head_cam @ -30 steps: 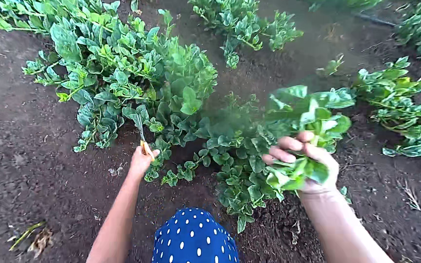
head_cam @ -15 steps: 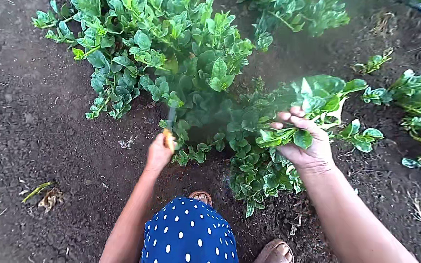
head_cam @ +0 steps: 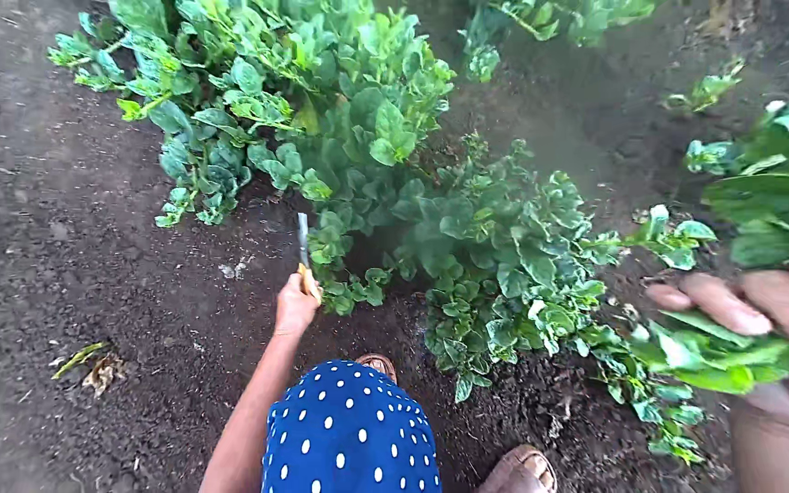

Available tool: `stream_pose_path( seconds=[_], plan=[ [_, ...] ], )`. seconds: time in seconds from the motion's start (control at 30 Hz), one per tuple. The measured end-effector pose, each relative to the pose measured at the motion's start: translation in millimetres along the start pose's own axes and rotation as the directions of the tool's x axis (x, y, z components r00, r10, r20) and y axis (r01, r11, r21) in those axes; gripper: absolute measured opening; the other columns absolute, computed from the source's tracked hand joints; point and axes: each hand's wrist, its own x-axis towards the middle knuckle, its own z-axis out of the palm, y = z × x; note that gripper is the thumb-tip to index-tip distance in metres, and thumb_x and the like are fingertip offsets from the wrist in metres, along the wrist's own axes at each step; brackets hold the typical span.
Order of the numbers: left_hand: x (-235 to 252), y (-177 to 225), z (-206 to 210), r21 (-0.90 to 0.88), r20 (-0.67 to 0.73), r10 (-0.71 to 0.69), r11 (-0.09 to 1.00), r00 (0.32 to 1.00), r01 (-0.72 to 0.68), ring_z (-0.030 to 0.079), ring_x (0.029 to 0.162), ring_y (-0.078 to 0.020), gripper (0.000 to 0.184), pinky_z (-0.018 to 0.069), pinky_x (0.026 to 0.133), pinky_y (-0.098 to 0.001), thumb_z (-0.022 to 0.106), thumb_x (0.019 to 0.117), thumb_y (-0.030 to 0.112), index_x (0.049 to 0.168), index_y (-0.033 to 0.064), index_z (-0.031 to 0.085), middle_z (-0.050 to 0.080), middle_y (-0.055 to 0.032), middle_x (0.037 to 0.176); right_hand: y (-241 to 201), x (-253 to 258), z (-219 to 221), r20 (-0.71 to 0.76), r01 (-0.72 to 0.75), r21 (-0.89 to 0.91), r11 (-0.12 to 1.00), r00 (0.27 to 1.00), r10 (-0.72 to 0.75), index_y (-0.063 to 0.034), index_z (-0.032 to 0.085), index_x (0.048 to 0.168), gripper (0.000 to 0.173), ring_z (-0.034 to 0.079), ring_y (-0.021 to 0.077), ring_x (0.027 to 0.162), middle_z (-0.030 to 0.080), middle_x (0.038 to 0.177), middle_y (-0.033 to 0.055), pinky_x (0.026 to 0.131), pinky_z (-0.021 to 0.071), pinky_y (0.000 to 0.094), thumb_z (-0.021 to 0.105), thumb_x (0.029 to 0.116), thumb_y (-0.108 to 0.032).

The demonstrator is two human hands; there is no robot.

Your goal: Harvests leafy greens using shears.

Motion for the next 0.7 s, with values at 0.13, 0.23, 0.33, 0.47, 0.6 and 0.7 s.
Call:
stream_pose_path(
  seconds=[0.13, 0.23, 0.33, 0.47, 0.6, 0.7],
  plan=[
    [-29.9, 13.4, 2.9, 0.225, -0.057, 0.322, 0.926, 0.945, -0.302, 0.073, 0.099, -0.0375, 0.030, 0.0556, 0.091, -0.0565, 0.064, 0.0971, 0.013, 0.121, -0.0053, 0.066, 0.074, -0.0222, 0.106, 17.7, 3.5, 19.9, -0.041, -0.030, -0.087, 0.996, 0.999, 0.027, -0.0188, 0.074, 0.100, 0.012, 0.071, 0.0108, 0.071, 0.069, 0.070, -0.0055, 0.081, 0.0622, 0.0349, 0.062, 0.0977, -0.020],
    [-21.7, 4.3, 8.1, 0.271, 0.120, 0.227, 0.929, 0.966, -0.252, 0.071, 0.105, -0.0382, 0.034, 0.0527, 0.097, -0.0569, 0.064, 0.0992, 0.016, 0.127, -0.0027, 0.064, 0.072, -0.0231, 0.111, 34.7, -2.8, 32.4, -0.168, -0.100, -0.196, 0.975, 0.983, 0.068, -0.0244, 0.070, 0.099, 0.006, 0.070, 0.0089, 0.068, 0.067, 0.068, -0.0081, 0.076, 0.0630, 0.0336, 0.066, 0.0968, -0.026],
    [-9.5, -2.1, 14.4, 0.312, 0.219, 0.108, 0.934, 0.970, -0.175, 0.066, 0.119, -0.0368, 0.046, 0.0480, 0.106, -0.0555, 0.067, 0.0998, 0.021, 0.139, 0.0005, 0.057, 0.068, -0.0221, 0.126, 49.4, -6.8, 37.7, -0.188, -0.133, -0.280, 0.951, 0.979, 0.081, -0.0239, 0.072, 0.106, 0.013, 0.074, 0.0116, 0.078, 0.074, 0.080, -0.0041, 0.082, 0.0634, 0.0339, 0.072, 0.0951, -0.031],
    [-8.8, -10.9, 26.2, 0.356, 0.058, 0.255, 0.898, 0.965, -0.258, 0.068, 0.113, -0.0401, 0.032, 0.0508, 0.099, -0.0604, 0.067, 0.0954, 0.012, 0.125, -0.0003, 0.067, 0.071, -0.0228, 0.119, 53.8, -14.5, 36.3, -0.189, -0.145, -0.439, 0.887, 0.980, 0.066, -0.0208, 0.074, 0.104, 0.015, 0.074, 0.0136, 0.085, 0.076, 0.089, -0.0006, 0.084, 0.0627, 0.0321, 0.074, 0.0935, -0.031],
    [2.9, -5.9, 24.2, 0.404, 0.190, 0.097, 0.899, 0.977, -0.168, 0.065, 0.120, -0.0390, 0.048, 0.0472, 0.106, -0.0571, 0.069, 0.0985, 0.020, 0.141, 0.0018, 0.055, 0.068, -0.0224, 0.127, 49.2, -16.7, 32.9, -0.245, -0.146, -0.446, 0.883, 0.969, 0.037, -0.0190, 0.072, 0.104, 0.017, 0.074, 0.0141, 0.086, 0.076, 0.091, 0.0006, 0.083, 0.0628, 0.0314, 0.073, 0.0943, -0.033],
    [9.4, -4.7, 29.8, 0.501, 0.209, 0.063, 0.850, 0.976, -0.162, 0.065, 0.121, -0.0412, 0.039, 0.0470, 0.105, -0.0602, 0.061, 0.1009, 0.017, 0.138, 0.0036, 0.059, 0.068, -0.0235, 0.126, 49.2, -16.1, 30.1, -0.304, -0.145, -0.392, 0.909, 0.953, 0.021, -0.0180, 0.069, 0.106, 0.016, 0.074, 0.0140, 0.087, 0.075, 0.092, 0.0007, 0.084, 0.0627, 0.0317, 0.071, 0.0956, -0.030]
  ],
)
